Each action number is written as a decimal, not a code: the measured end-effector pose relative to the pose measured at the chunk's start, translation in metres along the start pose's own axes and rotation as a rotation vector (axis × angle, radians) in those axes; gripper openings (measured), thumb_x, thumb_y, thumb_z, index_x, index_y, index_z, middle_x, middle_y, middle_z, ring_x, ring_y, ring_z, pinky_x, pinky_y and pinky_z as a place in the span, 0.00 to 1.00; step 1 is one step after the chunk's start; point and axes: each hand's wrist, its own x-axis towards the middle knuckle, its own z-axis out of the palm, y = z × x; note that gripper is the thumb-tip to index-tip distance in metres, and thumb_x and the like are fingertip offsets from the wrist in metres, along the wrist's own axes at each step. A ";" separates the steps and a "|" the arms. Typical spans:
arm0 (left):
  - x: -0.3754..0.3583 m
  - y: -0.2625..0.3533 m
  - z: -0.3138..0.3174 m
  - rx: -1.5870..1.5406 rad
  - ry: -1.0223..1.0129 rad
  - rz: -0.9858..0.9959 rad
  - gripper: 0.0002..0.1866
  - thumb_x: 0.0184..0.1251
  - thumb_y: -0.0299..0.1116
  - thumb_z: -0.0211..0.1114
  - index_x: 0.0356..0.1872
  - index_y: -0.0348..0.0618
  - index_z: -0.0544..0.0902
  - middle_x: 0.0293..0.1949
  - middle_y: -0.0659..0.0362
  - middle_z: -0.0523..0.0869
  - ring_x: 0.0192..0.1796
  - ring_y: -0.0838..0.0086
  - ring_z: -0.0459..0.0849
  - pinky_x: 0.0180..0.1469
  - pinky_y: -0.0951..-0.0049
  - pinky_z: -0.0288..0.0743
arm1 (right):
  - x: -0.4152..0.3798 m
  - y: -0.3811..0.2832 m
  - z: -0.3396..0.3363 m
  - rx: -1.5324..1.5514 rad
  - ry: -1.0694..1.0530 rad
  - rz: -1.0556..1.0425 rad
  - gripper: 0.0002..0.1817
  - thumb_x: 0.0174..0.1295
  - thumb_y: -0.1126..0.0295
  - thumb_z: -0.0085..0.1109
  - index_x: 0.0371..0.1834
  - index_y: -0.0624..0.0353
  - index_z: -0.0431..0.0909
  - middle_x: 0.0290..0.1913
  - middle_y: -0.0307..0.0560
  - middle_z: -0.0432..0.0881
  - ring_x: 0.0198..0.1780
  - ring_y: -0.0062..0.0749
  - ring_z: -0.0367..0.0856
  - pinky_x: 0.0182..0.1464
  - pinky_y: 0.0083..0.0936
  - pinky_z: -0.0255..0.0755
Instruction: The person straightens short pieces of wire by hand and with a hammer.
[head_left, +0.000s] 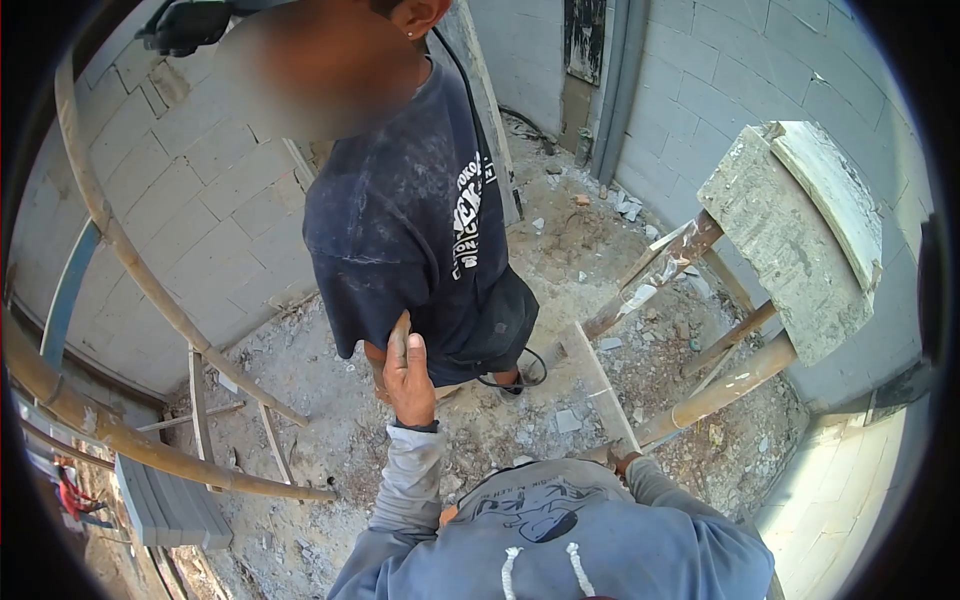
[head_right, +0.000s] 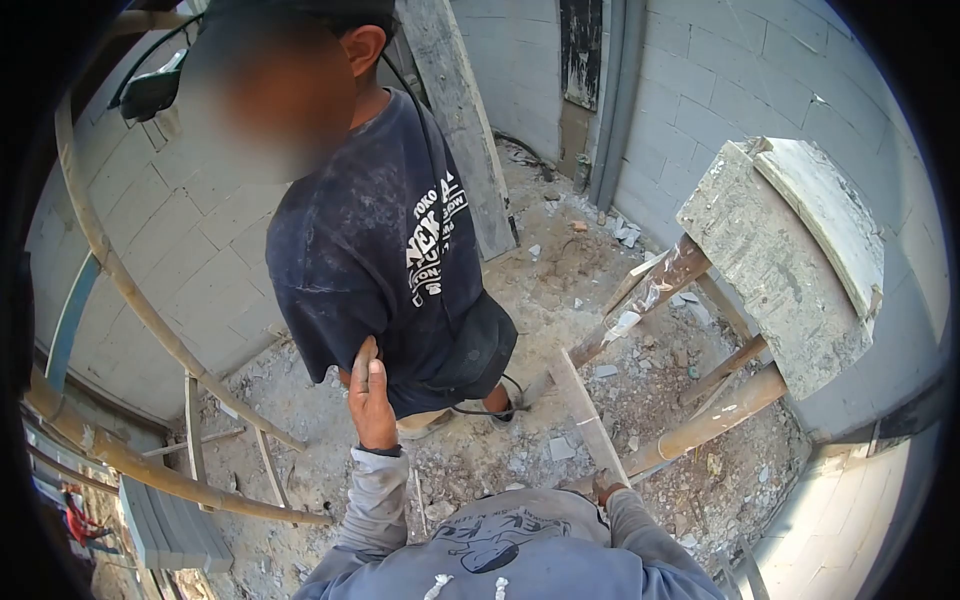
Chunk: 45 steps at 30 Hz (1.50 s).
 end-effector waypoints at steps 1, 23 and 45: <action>0.005 -0.004 -0.007 0.054 0.012 0.003 0.25 0.72 0.43 0.50 0.60 0.30 0.70 0.60 0.46 0.73 0.62 0.62 0.70 0.64 0.70 0.60 | -0.020 -0.011 -0.009 0.002 -0.008 0.003 0.35 0.55 0.36 0.47 0.47 0.57 0.81 0.35 0.48 0.85 0.35 0.40 0.84 0.41 0.32 0.75; 0.058 -0.078 -0.021 -0.085 0.072 -0.351 0.21 0.69 0.50 0.53 0.38 0.38 0.78 0.26 0.62 0.80 0.24 0.82 0.75 0.28 0.84 0.69 | -0.020 -0.115 -0.114 -0.037 0.168 0.031 0.26 0.46 0.55 0.60 0.45 0.62 0.81 0.48 0.56 0.81 0.50 0.47 0.80 0.54 0.34 0.71; 0.011 -0.181 0.303 -0.408 -2.225 -1.196 0.26 0.62 0.49 0.62 0.56 0.47 0.69 0.55 0.57 0.72 0.62 0.64 0.70 0.61 0.58 0.66 | -0.210 -0.194 -0.126 0.795 0.966 -0.365 0.31 0.57 0.60 0.57 0.65 0.54 0.63 0.56 0.58 0.72 0.59 0.53 0.69 0.59 0.43 0.64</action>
